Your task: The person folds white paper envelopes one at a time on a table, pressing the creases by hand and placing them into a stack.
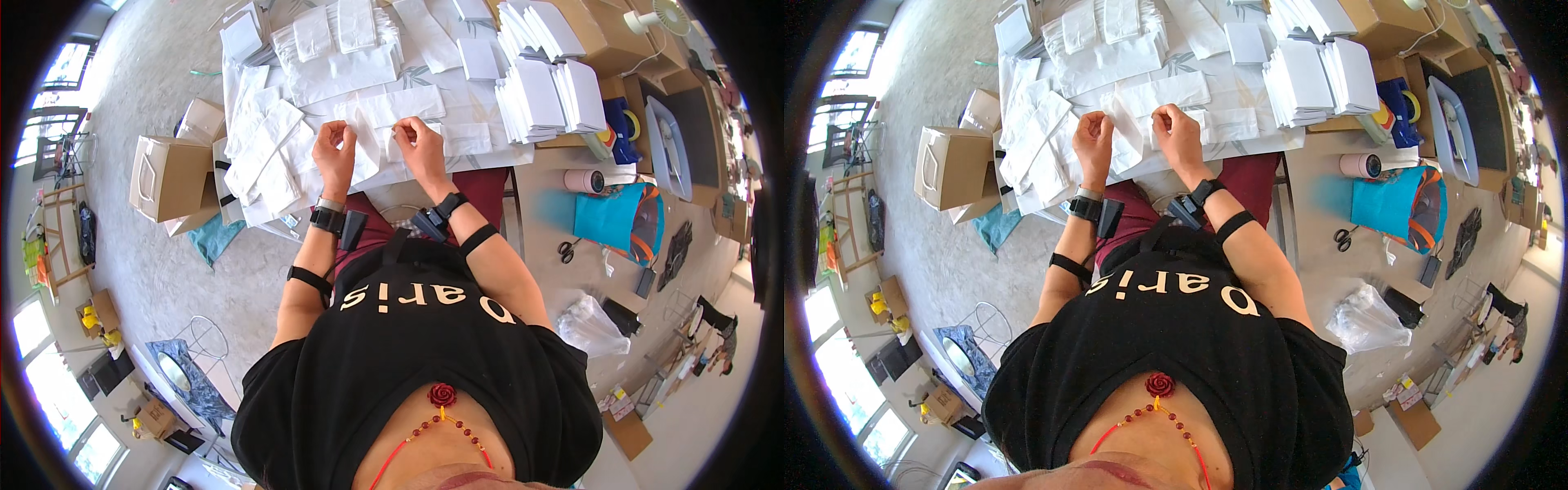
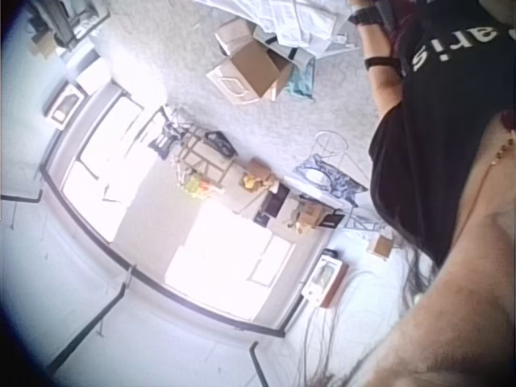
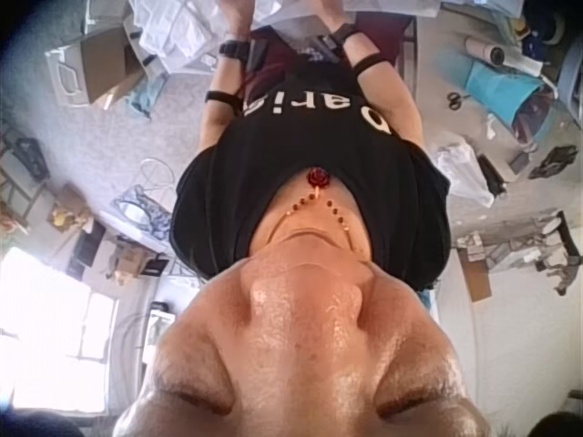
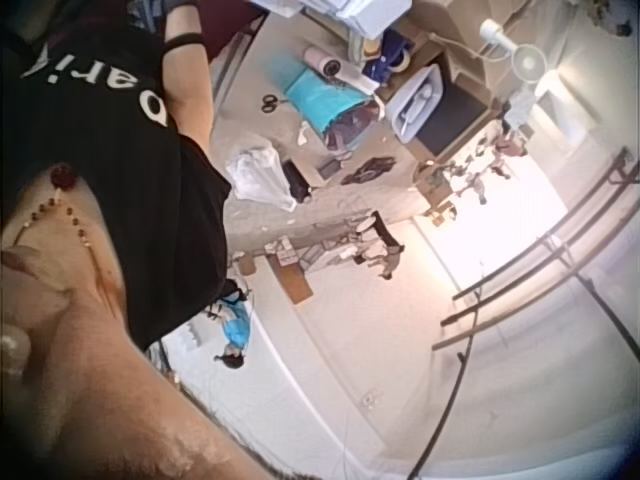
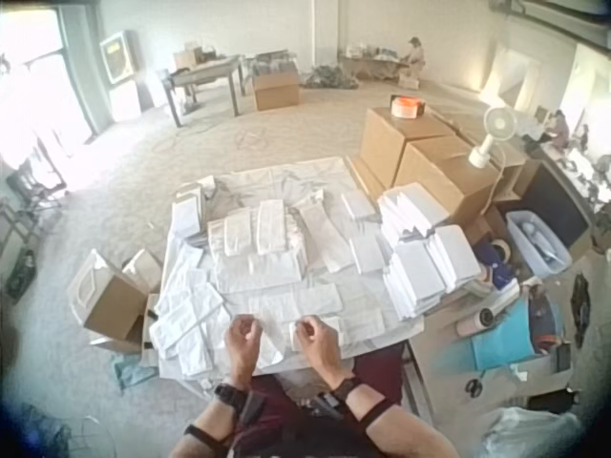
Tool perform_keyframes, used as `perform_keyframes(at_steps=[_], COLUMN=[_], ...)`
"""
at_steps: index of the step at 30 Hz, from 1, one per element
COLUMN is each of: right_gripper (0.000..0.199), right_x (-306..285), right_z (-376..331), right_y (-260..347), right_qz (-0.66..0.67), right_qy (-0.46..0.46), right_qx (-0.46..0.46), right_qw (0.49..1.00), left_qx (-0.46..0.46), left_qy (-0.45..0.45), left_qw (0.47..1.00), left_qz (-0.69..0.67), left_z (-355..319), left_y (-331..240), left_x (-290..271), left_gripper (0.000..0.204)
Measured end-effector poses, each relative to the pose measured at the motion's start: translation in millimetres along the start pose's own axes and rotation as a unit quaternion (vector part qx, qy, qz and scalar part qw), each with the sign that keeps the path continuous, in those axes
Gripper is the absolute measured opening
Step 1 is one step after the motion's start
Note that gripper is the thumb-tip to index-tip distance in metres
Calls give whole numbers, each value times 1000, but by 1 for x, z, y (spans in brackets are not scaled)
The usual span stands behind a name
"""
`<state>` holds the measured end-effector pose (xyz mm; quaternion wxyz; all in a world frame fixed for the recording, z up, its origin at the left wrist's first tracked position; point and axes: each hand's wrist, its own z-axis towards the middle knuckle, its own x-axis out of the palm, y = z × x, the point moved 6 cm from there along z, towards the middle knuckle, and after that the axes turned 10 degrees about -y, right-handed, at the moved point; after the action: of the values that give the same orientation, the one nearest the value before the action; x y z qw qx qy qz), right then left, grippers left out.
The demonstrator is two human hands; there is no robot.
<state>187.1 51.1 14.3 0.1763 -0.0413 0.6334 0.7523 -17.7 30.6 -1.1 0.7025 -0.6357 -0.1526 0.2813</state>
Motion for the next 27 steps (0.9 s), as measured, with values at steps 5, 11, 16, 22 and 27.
perform_keyframes(at_steps=[5,11,16,22,27], right_gripper=[22,26,17,14,14], right_x=[11,17,16,9,6], right_z=[-2,2,6,7,9], right_y=[24,45,41,28,18], right_qz=[32,22,-5,20,12], right_qy=[33,42,14,-29,-42], right_qx=[-35,-43,-35,7,9], right_qw=[998,998,999,999,999], left_qx=[5,53,79,67,44], left_qy=[28,62,59,46,58], left_qw=[999,996,995,997,997], left_qz=[-16,21,22,16,14], left_z=[-4,-15,-18,-16,-13], left_y=[-9,-35,-37,-30,-24], left_x=[5,13,13,9,3], left_gripper=[13,13,12,12,12])
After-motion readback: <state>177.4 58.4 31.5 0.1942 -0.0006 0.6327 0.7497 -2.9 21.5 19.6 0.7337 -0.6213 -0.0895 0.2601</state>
